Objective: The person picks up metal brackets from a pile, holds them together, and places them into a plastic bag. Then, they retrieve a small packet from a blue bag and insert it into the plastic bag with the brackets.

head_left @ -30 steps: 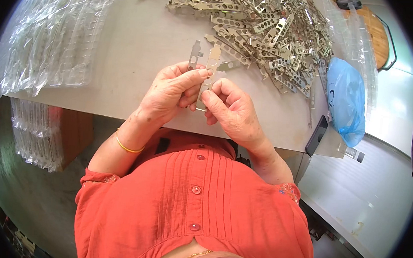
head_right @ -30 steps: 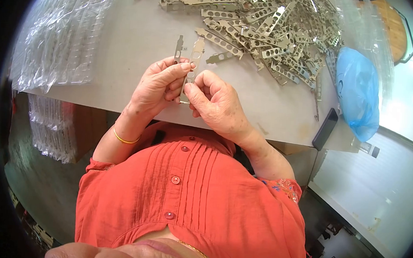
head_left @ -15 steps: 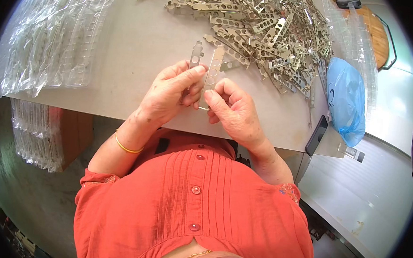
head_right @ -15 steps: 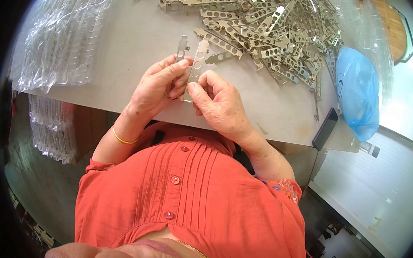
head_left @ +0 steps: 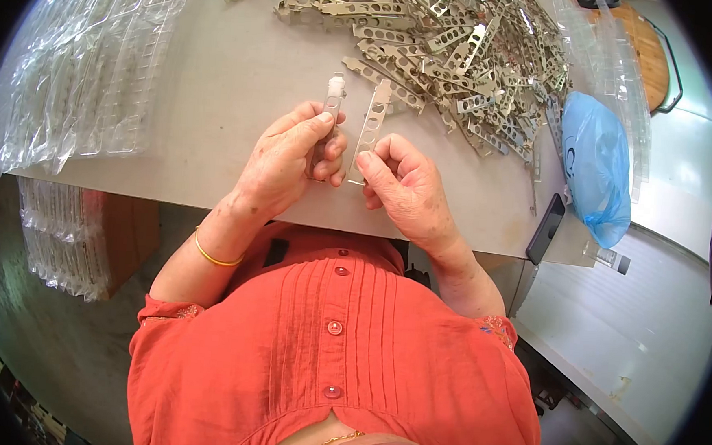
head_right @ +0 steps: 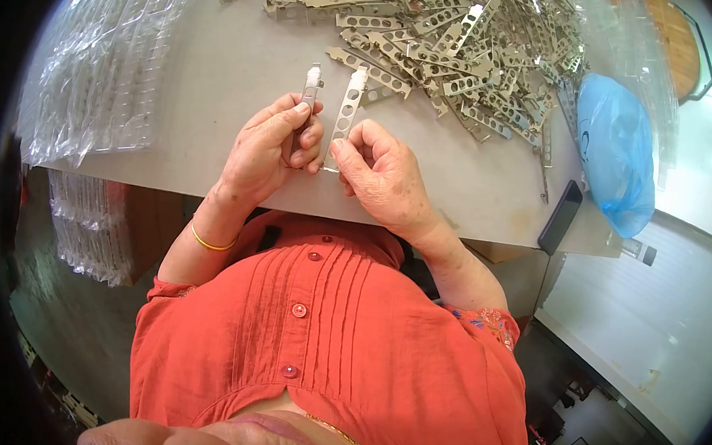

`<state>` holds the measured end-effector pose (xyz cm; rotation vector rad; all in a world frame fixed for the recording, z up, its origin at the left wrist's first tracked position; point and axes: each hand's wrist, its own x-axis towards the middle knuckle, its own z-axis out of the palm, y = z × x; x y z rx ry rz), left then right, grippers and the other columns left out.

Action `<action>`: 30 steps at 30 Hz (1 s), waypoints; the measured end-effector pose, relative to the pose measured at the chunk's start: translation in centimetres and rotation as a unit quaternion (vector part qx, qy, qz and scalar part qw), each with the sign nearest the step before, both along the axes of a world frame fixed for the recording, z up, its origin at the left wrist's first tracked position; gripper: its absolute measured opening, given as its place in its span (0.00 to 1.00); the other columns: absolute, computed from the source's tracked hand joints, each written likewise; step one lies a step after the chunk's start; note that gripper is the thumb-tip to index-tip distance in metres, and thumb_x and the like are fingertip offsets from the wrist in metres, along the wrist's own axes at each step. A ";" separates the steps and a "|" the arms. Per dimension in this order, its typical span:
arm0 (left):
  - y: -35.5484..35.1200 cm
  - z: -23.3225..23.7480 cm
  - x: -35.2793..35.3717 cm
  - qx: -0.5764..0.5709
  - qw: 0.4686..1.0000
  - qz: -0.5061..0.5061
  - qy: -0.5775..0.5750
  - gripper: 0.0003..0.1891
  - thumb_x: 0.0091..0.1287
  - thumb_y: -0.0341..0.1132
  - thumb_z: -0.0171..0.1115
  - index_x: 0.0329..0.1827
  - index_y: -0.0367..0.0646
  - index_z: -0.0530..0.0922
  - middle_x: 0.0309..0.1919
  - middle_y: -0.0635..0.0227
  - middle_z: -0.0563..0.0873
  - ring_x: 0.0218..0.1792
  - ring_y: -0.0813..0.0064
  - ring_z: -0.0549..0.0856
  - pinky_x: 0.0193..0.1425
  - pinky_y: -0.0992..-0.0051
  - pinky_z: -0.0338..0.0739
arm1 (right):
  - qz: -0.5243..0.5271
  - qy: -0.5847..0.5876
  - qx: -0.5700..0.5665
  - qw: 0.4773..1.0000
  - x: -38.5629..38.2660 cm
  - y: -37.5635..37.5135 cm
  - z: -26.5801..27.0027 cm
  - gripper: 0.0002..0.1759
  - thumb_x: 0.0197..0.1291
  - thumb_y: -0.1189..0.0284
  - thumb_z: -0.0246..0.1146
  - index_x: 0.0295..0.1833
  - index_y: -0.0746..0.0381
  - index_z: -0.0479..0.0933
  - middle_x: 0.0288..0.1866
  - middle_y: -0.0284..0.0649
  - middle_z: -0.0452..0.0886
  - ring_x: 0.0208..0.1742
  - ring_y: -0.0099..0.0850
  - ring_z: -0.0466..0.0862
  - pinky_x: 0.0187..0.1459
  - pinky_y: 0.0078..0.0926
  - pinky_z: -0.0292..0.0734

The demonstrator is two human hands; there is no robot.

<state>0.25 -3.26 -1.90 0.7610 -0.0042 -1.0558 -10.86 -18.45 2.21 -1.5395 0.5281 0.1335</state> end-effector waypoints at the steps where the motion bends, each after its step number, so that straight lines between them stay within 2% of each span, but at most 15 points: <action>1: 0.0 0.0 0.0 0.000 1.000 0.000 0.000 0.11 0.82 0.36 0.46 0.53 0.36 0.72 0.29 0.70 0.75 0.23 0.81 0.70 0.35 0.73 0.75 | 0.000 0.000 0.000 1.000 0.0 0.0 0.0 0.11 0.74 0.68 0.61 0.38 0.62 0.73 0.26 0.29 0.76 0.25 0.15 0.75 0.27 0.16 0.72; 4: 0.0 0.2 0.0 -0.003 1.000 0.002 0.011 0.10 0.82 0.35 0.46 0.53 0.37 0.72 0.30 0.69 0.76 0.24 0.81 0.71 0.36 0.73 0.75 | 0.002 -0.008 -0.011 1.000 -0.1 -0.2 -0.2 0.12 0.74 0.68 0.62 0.38 0.62 0.73 0.26 0.30 0.77 0.25 0.15 0.75 0.27 0.17 0.71; 7: 0.1 0.9 -0.3 0.033 0.999 0.012 -0.028 0.09 0.81 0.35 0.48 0.52 0.39 0.74 0.33 0.69 0.78 0.26 0.80 0.74 0.36 0.74 0.75 | 0.013 -0.008 -0.046 0.999 -0.2 -0.3 -0.4 0.11 0.74 0.68 0.62 0.38 0.63 0.74 0.26 0.29 0.77 0.26 0.15 0.75 0.27 0.18 0.71; 9: 0.1 1.0 -0.5 0.070 0.991 -0.002 -0.114 0.09 0.80 0.36 0.51 0.50 0.40 0.77 0.35 0.71 0.81 0.29 0.82 0.76 0.36 0.78 0.74 | 0.010 -0.022 -0.078 0.997 -0.3 -0.1 -0.4 0.10 0.73 0.69 0.63 0.39 0.63 0.74 0.25 0.29 0.77 0.26 0.15 0.75 0.27 0.19 0.71; 12: 0.3 2.2 -0.6 0.092 0.987 -0.021 -0.128 0.10 0.79 0.37 0.54 0.49 0.40 0.80 0.38 0.74 0.83 0.31 0.87 0.76 0.35 0.82 0.72 | 0.017 -0.032 -0.073 0.997 -0.3 0.2 -0.5 0.09 0.74 0.70 0.62 0.39 0.64 0.75 0.27 0.30 0.77 0.27 0.15 0.75 0.28 0.18 0.71; 13: 0.4 2.1 -0.6 0.092 0.987 -0.021 -0.130 0.10 0.79 0.37 0.54 0.49 0.40 0.80 0.38 0.74 0.83 0.31 0.87 0.76 0.35 0.82 0.72 | 0.017 -0.034 -0.073 0.997 -0.3 0.3 -0.5 0.09 0.74 0.70 0.62 0.39 0.64 0.75 0.27 0.30 0.77 0.27 0.15 0.75 0.28 0.18 0.71; 15: 0.4 1.5 -0.7 0.021 0.993 -0.042 -0.109 0.10 0.79 0.37 0.56 0.49 0.40 0.81 0.41 0.74 0.85 0.32 0.90 0.76 0.35 0.86 0.70 | 0.026 -0.052 -0.063 0.996 -0.4 0.7 -0.5 0.08 0.74 0.71 0.62 0.41 0.64 0.76 0.28 0.30 0.78 0.29 0.15 0.76 0.30 0.18 0.72; 19: -0.1 1.8 -1.4 0.038 0.993 -0.043 -0.100 0.11 0.78 0.37 0.58 0.50 0.40 0.83 0.44 0.73 0.87 0.32 0.90 0.75 0.35 0.85 0.70 | 0.024 -0.051 -0.052 0.997 -0.2 1.3 0.1 0.06 0.74 0.72 0.62 0.44 0.64 0.77 0.31 0.31 0.79 0.31 0.16 0.77 0.32 0.19 0.73; 21: -0.2 1.7 -1.5 0.039 0.996 -0.021 -0.082 0.11 0.78 0.37 0.59 0.51 0.39 0.84 0.45 0.72 0.87 0.32 0.90 0.74 0.35 0.85 0.69 | 0.001 -0.058 -0.056 0.997 -0.3 1.3 -0.1 0.05 0.74 0.74 0.61 0.49 0.65 0.77 0.35 0.33 0.82 0.33 0.17 0.78 0.35 0.19 0.75; 27: -0.3 1.3 -1.8 0.047 0.991 -0.007 -0.125 0.15 0.79 0.38 0.58 0.56 0.37 0.85 0.38 0.75 0.87 0.31 0.89 0.74 0.35 0.85 0.69 | -0.009 -0.100 -0.002 0.995 -0.6 0.6 0.1 0.08 0.74 0.76 0.60 0.54 0.67 0.75 0.42 0.34 0.84 0.39 0.17 0.81 0.40 0.16 0.76; 30: -0.6 1.4 -2.1 0.016 0.990 -0.007 -0.138 0.16 0.79 0.39 0.58 0.57 0.36 0.84 0.35 0.75 0.86 0.30 0.89 0.74 0.35 0.84 0.69 | -0.028 -0.086 0.031 0.995 -0.1 0.9 0.4 0.07 0.75 0.74 0.60 0.52 0.66 0.76 0.40 0.34 0.84 0.36 0.16 0.80 0.36 0.15 0.75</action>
